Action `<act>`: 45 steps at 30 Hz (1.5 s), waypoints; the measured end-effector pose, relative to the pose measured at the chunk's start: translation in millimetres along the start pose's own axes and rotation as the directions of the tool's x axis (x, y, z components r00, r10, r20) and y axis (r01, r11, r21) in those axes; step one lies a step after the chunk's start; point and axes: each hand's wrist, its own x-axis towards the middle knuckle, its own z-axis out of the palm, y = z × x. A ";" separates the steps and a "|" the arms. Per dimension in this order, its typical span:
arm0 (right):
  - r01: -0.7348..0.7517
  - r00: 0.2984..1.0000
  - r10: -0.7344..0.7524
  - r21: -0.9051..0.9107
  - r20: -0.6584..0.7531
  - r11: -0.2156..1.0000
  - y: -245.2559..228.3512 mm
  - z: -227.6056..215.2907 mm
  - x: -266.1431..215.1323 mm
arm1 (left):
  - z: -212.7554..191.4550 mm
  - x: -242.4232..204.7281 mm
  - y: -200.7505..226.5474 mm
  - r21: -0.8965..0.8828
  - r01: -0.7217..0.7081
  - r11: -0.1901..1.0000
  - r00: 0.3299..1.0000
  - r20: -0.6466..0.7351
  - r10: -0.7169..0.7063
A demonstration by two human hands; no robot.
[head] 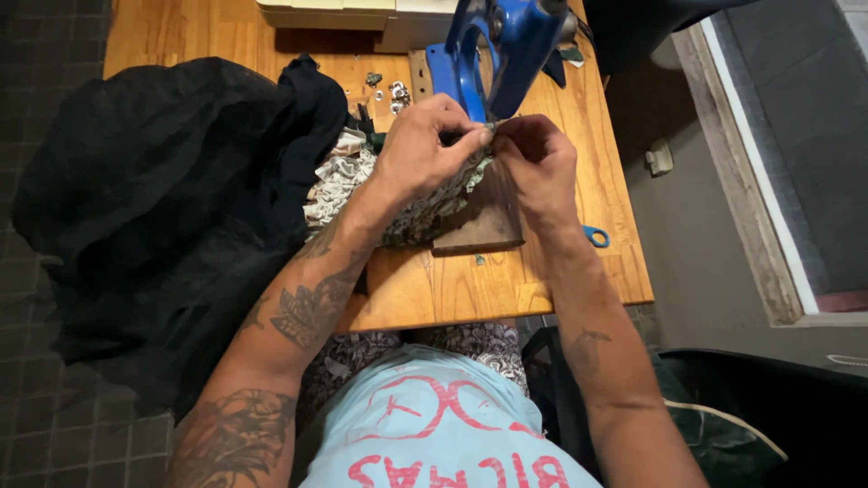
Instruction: Attaching decorative trim to fabric using a manual press and metal fasteners
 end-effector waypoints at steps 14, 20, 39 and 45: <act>0.489 0.865 -0.498 -0.325 0.064 0.809 0.8 -1.9 0.1 | 10.7 4.3 0.3 -0.114 0.068 0.991 0.991 -0.109 -0.080; 0.663 0.725 -0.674 -0.406 0.140 0.629 -3.0 -6.5 4.3 | 18.8 0.4 -3.8 -0.149 -0.102 0.984 0.981 -0.182 0.074; 0.677 0.658 -0.346 -0.324 0.668 0.661 -23.1 -58.7 33.4 | 14.7 -1.3 29.9 -0.180 -0.004 0.984 0.998 -0.059 -0.007; 0.614 0.655 -0.255 -0.304 0.712 0.728 -22.9 -63.4 39.8 | 8.9 -3.8 32.8 -0.155 0.064 0.986 0.998 -0.017 -0.067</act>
